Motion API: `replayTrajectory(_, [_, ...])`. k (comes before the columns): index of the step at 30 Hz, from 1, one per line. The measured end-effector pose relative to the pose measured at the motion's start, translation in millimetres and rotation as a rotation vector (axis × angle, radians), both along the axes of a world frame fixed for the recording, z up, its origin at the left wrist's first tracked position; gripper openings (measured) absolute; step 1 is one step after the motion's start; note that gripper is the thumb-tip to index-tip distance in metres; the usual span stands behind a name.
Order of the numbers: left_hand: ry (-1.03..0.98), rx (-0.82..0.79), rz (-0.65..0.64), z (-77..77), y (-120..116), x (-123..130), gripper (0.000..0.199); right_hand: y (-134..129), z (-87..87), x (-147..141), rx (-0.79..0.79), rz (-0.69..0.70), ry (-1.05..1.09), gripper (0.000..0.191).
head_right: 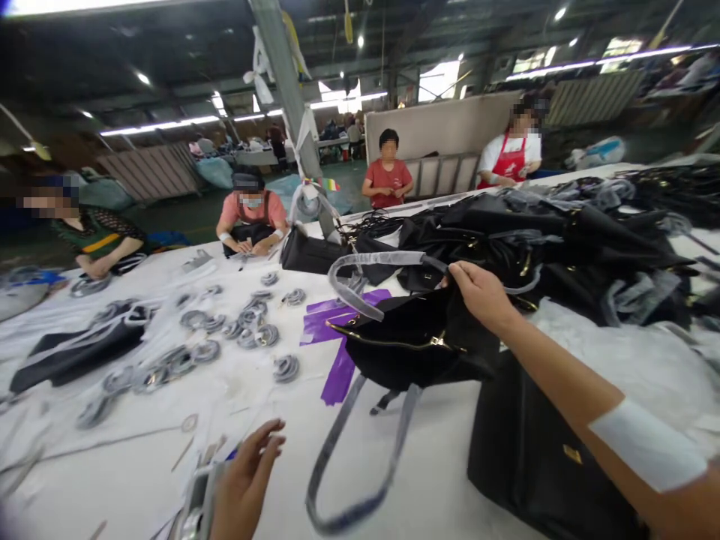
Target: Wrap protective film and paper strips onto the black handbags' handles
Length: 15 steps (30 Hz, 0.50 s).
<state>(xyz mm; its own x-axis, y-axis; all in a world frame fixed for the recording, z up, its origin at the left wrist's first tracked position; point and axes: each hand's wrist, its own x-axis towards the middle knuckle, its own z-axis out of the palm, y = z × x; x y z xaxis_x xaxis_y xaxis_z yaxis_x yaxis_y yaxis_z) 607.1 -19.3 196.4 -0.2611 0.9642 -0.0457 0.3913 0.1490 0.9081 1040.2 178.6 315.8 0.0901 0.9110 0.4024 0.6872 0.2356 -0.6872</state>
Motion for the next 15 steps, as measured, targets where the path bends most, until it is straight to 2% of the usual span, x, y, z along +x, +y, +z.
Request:
replayTrajectory(3, [-0.05, 0.113, -0.187, 10.7, 13.7, 18.2, 0.032, -15.7, -10.6, -44.1, -0.021, 0.056, 0.162, 0.04])
replayTrajectory(6, [0.017, 0.12, -0.279, 8.9, 16.1, 26.0, 0.027, -32.1, -31.8, -87.1, -0.055, 0.1, 0.232, 0.041])
replayTrajectory(10, [0.114, 0.074, -0.202, -18.4, -1.6, 13.6, 0.028, -64.2, -46.9, -131.6, -0.083, 0.178, 0.255, 0.042])
replayTrajectory(13, [0.005, -0.064, -0.133, -41.6, -20.1, 1.5, 0.03, -86.1, -49.3, -148.0, -0.121, 0.209, 0.267, 0.042])
replayTrajectory(15, [-0.066, -0.153, -0.18, -49.4, -30.7, -1.7, 0.031, -95.0, -51.3, -151.9, -0.133, 0.221, 0.286, 0.042])
